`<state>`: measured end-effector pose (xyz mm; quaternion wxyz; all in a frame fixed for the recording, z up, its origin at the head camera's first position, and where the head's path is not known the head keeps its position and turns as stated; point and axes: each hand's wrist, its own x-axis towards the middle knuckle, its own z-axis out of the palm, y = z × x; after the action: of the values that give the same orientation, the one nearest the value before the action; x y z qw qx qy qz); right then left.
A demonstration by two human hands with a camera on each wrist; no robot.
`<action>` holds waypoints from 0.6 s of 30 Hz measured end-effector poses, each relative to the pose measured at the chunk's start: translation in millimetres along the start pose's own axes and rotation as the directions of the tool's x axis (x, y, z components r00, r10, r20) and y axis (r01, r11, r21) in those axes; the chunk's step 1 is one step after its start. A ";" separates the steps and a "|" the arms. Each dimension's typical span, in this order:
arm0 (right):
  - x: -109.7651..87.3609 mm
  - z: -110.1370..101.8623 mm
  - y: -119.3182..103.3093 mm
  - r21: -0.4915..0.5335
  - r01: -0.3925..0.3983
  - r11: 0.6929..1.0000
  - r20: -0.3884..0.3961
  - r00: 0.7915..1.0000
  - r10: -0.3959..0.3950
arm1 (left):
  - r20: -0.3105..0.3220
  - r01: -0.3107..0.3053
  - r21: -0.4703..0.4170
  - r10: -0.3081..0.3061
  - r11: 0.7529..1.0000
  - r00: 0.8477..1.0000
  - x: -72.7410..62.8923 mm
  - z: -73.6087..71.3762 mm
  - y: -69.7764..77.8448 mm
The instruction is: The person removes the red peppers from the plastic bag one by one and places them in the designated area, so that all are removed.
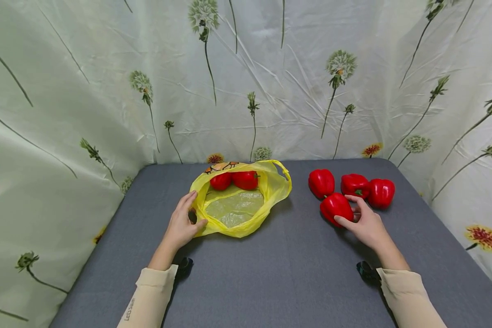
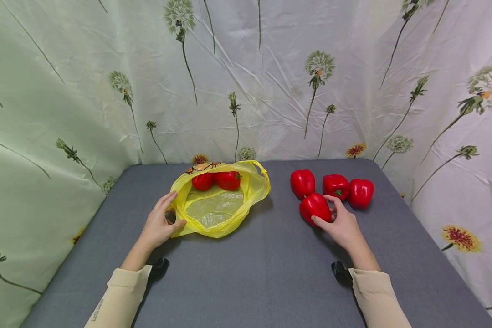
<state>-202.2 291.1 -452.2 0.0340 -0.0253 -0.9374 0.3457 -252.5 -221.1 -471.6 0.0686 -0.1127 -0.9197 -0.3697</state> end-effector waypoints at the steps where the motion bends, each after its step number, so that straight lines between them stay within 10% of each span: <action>1: 0.0 -0.3 0.4 0.001 0.002 1.000 0.005 1.000 -0.002 | -0.001 -0.001 0.000 0.001 1.000 1.000 0.0 0.0 -0.1; 18: -0.7 0.1 1.7 -0.012 0.046 0.999 0.037 0.998 -0.045 | -0.007 -0.007 0.004 0.007 1.000 1.000 0.3 0.7 -0.5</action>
<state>-201.5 292.3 -453.4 0.0245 0.0022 -0.9404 0.3391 -253.0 -220.9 -472.3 0.0735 -0.1144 -0.9198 -0.3681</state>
